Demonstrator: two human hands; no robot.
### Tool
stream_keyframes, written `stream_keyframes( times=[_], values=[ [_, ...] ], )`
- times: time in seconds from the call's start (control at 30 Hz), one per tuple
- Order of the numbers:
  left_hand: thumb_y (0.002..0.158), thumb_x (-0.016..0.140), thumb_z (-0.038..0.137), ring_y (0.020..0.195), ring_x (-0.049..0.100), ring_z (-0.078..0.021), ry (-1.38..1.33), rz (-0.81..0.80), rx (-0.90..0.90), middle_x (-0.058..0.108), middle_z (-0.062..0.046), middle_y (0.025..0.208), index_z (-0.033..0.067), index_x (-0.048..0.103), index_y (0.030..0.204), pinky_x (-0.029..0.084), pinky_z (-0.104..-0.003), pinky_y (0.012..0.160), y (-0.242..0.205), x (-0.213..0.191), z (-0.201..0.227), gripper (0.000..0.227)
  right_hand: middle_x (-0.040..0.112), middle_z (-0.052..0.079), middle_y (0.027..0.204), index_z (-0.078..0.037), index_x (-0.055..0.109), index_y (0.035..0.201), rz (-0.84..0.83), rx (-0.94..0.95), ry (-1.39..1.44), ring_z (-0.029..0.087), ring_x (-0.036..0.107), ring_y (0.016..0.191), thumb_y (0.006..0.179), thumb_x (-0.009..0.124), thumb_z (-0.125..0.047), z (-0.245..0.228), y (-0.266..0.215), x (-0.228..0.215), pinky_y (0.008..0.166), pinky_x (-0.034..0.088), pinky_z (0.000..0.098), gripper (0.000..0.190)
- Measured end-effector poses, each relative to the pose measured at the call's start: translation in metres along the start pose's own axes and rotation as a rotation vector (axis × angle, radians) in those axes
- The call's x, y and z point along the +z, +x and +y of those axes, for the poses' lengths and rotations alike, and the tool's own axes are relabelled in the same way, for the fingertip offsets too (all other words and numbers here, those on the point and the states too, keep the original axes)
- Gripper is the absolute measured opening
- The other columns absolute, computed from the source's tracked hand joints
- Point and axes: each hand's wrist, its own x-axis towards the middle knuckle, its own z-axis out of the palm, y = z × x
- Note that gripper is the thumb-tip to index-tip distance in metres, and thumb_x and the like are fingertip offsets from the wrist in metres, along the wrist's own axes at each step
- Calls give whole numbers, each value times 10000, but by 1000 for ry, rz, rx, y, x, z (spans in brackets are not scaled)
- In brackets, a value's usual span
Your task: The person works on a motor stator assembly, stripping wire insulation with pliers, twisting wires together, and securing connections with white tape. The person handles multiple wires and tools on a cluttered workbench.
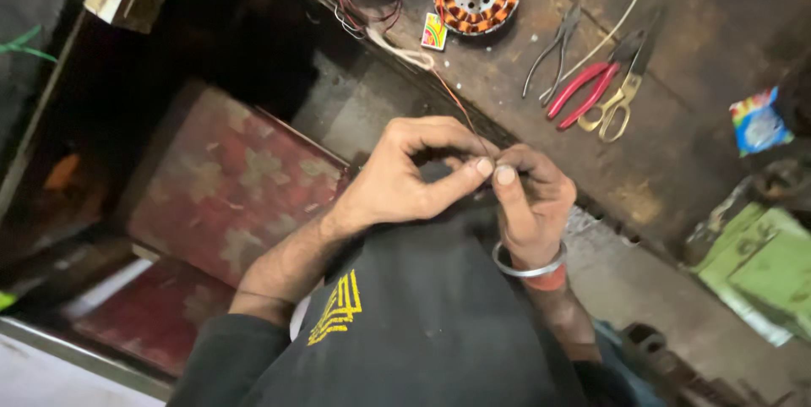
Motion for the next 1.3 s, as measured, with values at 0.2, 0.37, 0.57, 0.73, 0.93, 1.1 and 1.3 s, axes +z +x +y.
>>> stream_keyframes(
  times=[0.2, 0.37, 0.57, 0.73, 0.93, 1.1, 1.3],
  values=[
    [968, 720, 80, 862, 760, -108, -9, 118, -41, 775, -90, 962, -29, 749, 1074, 622, -243, 787, 21, -7, 10, 155, 675, 79, 1011, 17, 655, 1071, -149, 85, 92, 139, 656, 836, 1033, 646, -88, -9, 54, -7, 701, 558, 267, 112],
    [952, 732, 69, 854, 747, -108, 63, 224, -41, 780, -88, 921, -41, 750, 1043, 619, -246, 776, 31, -22, 20, 144, 654, 83, 1014, 35, 652, 1082, -252, 118, 42, 134, 623, 861, 1046, 651, -76, -11, 85, 3, 751, 538, 273, 116],
    [947, 728, 75, 867, 760, -102, 49, 214, -10, 781, -78, 926, -10, 758, 1059, 628, -250, 787, 39, -68, 39, 144, 657, 95, 977, 30, 651, 1050, -383, 180, 132, 151, 633, 825, 1031, 637, -96, -16, 122, 37, 723, 542, 287, 129],
    [820, 776, 83, 730, 757, -148, 230, 212, 156, 746, -73, 797, 25, 732, 902, 593, -273, 691, 48, -122, 65, 109, 685, 121, 997, 21, 657, 1015, -565, -175, -79, 240, 675, 928, 980, 679, -77, -35, 158, 96, 858, 569, 376, 107],
    [736, 834, 145, 703, 786, -203, 471, 79, 348, 750, -79, 780, 58, 742, 841, 609, -294, 650, 65, -199, 75, 164, 689, 145, 992, 8, 702, 1015, -389, -731, -274, 268, 697, 916, 846, 797, -94, -62, 199, 177, 822, 607, 393, 219],
    [798, 737, 148, 920, 800, -251, 647, -199, 568, 788, -98, 965, 74, 771, 1031, 617, -340, 790, 102, -268, 23, 247, 715, 124, 1047, -32, 775, 1062, -497, -518, -498, 233, 727, 962, 884, 878, -109, -80, 219, 202, 828, 588, 330, 219],
    [810, 698, 217, 904, 801, -200, 873, -322, 494, 775, -50, 957, 103, 775, 1045, 634, -296, 752, 106, -306, -56, 273, 715, 89, 1009, -19, 749, 957, -424, -318, -465, 220, 723, 954, 850, 868, -116, -78, 225, 205, 839, 583, 330, 187]
  ],
)
